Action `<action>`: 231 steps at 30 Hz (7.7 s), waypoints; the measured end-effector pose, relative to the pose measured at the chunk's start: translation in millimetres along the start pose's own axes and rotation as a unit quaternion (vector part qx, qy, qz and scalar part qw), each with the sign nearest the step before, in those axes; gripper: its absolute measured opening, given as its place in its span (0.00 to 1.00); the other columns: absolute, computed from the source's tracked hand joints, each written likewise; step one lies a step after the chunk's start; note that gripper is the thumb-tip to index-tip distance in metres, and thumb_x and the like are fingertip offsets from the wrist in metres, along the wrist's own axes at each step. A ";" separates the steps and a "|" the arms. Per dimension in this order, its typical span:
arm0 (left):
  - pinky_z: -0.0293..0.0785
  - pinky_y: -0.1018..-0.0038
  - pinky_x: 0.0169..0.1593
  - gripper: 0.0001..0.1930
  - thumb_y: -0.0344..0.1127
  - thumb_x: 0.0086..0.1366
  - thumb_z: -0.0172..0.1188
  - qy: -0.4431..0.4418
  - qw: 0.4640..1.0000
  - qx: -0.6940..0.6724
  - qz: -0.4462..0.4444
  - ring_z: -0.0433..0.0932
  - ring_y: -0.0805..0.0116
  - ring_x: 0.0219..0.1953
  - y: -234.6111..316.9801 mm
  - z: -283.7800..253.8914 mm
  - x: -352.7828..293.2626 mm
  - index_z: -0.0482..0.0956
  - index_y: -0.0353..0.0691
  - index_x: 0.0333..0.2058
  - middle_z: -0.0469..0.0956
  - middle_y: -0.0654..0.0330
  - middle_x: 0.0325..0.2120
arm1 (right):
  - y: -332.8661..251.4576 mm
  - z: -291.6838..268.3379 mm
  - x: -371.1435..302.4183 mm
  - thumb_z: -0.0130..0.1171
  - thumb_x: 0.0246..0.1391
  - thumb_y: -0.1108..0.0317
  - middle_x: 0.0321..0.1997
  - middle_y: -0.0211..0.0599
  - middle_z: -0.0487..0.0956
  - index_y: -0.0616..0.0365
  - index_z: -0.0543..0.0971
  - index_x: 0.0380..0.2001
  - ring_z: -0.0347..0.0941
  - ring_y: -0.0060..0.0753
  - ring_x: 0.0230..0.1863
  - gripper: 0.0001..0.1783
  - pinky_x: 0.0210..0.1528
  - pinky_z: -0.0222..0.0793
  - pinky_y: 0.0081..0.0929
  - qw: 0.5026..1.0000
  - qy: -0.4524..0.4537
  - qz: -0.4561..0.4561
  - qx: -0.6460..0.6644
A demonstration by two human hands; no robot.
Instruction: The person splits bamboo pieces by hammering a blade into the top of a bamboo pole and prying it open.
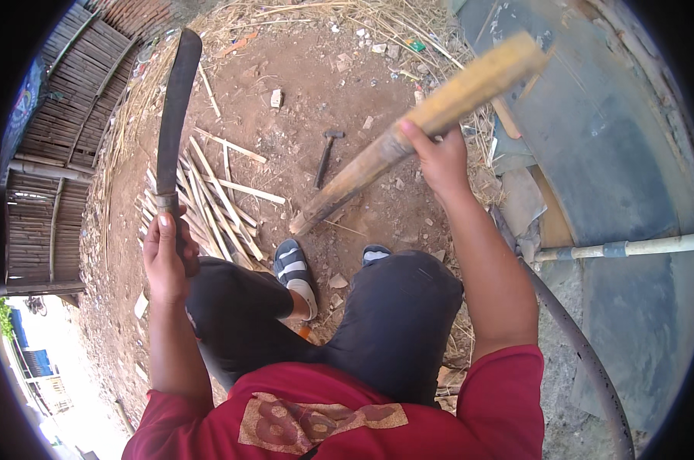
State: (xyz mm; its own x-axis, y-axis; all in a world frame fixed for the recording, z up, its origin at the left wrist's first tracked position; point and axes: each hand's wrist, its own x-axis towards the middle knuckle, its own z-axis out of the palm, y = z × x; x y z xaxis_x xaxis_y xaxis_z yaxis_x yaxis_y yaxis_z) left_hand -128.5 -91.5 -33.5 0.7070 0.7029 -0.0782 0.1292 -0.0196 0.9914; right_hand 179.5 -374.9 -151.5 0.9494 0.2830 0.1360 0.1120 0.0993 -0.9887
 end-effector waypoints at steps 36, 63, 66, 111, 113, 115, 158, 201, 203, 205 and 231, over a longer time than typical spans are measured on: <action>0.56 0.85 0.17 0.15 0.47 0.74 0.57 0.076 0.975 0.022 0.206 0.63 0.87 0.15 90.5 -122.4 -19.7 0.72 0.40 0.38 0.69 0.71 0.20 | -120.1 287.1 -44.4 0.75 0.45 0.53 0.51 0.52 0.79 0.62 0.72 0.55 0.77 0.55 0.54 0.38 0.56 0.73 0.44 0.906 -0.215 -0.176 -0.320; 0.54 0.87 0.19 0.21 0.46 0.75 0.55 0.048 0.932 0.288 0.216 0.60 0.89 0.17 168.7 -146.6 -6.7 0.76 0.32 0.52 0.66 0.74 0.19 | 17.6 231.9 37.8 0.54 0.65 0.42 0.49 0.48 0.81 0.61 0.74 0.55 0.78 0.43 0.52 0.32 0.55 0.72 0.38 0.987 -0.018 0.095 -0.126; 0.50 0.87 0.17 0.19 0.45 0.76 0.53 0.055 0.912 0.319 0.253 0.57 0.89 0.14 178.9 -159.3 -8.1 0.76 0.33 0.52 0.64 0.75 0.16 | 154.4 211.3 48.7 0.59 0.62 0.54 0.47 0.51 0.83 0.58 0.82 0.44 0.79 0.48 0.49 0.18 0.52 0.72 0.41 0.900 -0.156 0.169 -0.370; 0.57 0.83 0.23 0.20 0.44 0.73 0.58 0.141 0.898 0.339 0.244 0.62 0.86 0.21 179.0 -154.7 45.4 0.77 0.32 0.51 0.67 0.73 0.21 | 140.0 140.9 47.1 0.51 0.65 0.49 0.53 0.61 0.80 0.68 0.82 0.47 0.77 0.57 0.57 0.29 0.58 0.71 0.45 0.692 -0.313 0.205 -0.617; 0.60 0.77 0.26 0.19 0.44 0.72 0.59 0.134 0.862 0.396 0.286 0.64 0.81 0.22 188.5 -137.5 38.3 0.80 0.30 0.46 0.69 0.70 0.22 | 100.1 115.7 52.2 0.51 0.66 0.46 0.50 0.59 0.81 0.67 0.83 0.44 0.78 0.56 0.53 0.29 0.55 0.72 0.45 0.691 -0.307 0.193 -0.625; 0.60 0.75 0.26 0.19 0.45 0.71 0.59 0.139 0.851 0.422 0.281 0.64 0.79 0.21 194.5 -130.0 28.4 0.81 0.31 0.43 0.70 0.67 0.19 | 63.7 97.3 67.2 0.50 0.67 0.46 0.47 0.54 0.83 0.64 0.84 0.41 0.81 0.52 0.49 0.28 0.51 0.75 0.44 0.730 -0.249 0.195 -0.606; 0.65 0.64 0.30 0.21 0.49 0.69 0.60 0.101 0.822 0.489 0.272 0.67 0.64 0.21 199.4 -107.2 -49.7 0.78 0.30 0.35 0.71 0.53 0.17 | -354.4 136.9 -73.2 0.47 0.71 0.47 0.21 0.35 0.72 0.62 0.76 0.31 0.68 0.31 0.24 0.27 0.30 0.65 0.35 0.882 -0.103 -0.256 -0.382; 0.69 0.59 0.33 0.25 0.53 0.68 0.59 0.109 0.812 0.516 0.251 0.74 0.54 0.23 211.1 -104.1 -49.2 0.80 0.30 0.34 0.75 0.47 0.19 | -343.7 150.3 -59.2 0.44 0.70 0.42 0.23 0.27 0.71 0.58 0.77 0.35 0.66 0.25 0.25 0.28 0.32 0.64 0.29 0.893 -0.133 -0.197 -0.383; 0.69 0.59 0.33 0.25 0.53 0.68 0.59 0.110 0.810 0.516 0.256 0.74 0.54 0.23 210.9 -105.6 -47.5 0.80 0.30 0.34 0.75 0.48 0.19 | -344.9 152.4 -58.1 0.44 0.70 0.42 0.23 0.28 0.71 0.58 0.77 0.35 0.66 0.25 0.25 0.29 0.32 0.65 0.30 0.911 -0.128 -0.162 -0.356; 0.69 0.60 0.33 0.25 0.53 0.68 0.59 0.108 0.812 0.515 0.252 0.74 0.54 0.23 211.9 -106.0 -45.7 0.80 0.30 0.34 0.75 0.48 0.19 | -347.7 152.0 -58.5 0.46 0.70 0.42 0.23 0.29 0.72 0.58 0.77 0.34 0.67 0.25 0.26 0.28 0.33 0.65 0.31 0.942 -0.109 -0.175 -0.264; 0.69 0.52 0.37 0.20 0.45 0.69 0.59 0.093 0.740 0.581 0.326 0.74 0.37 0.31 215.8 -112.4 -31.6 0.73 0.29 0.30 0.74 0.39 0.23 | -343.2 164.9 -61.8 0.46 0.70 0.45 0.21 0.24 0.68 0.56 0.77 0.32 0.63 0.23 0.23 0.26 0.30 0.63 0.31 0.914 -0.133 -0.163 -0.347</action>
State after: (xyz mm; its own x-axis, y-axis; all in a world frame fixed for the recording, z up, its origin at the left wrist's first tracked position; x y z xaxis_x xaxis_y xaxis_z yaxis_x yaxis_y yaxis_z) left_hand -201.1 -38.0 194.7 0.7888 0.3588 0.4991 0.3895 -0.9199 0.0456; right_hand 34.0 -269.2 189.7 0.7380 0.5769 0.3501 0.6233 -0.3839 -0.6812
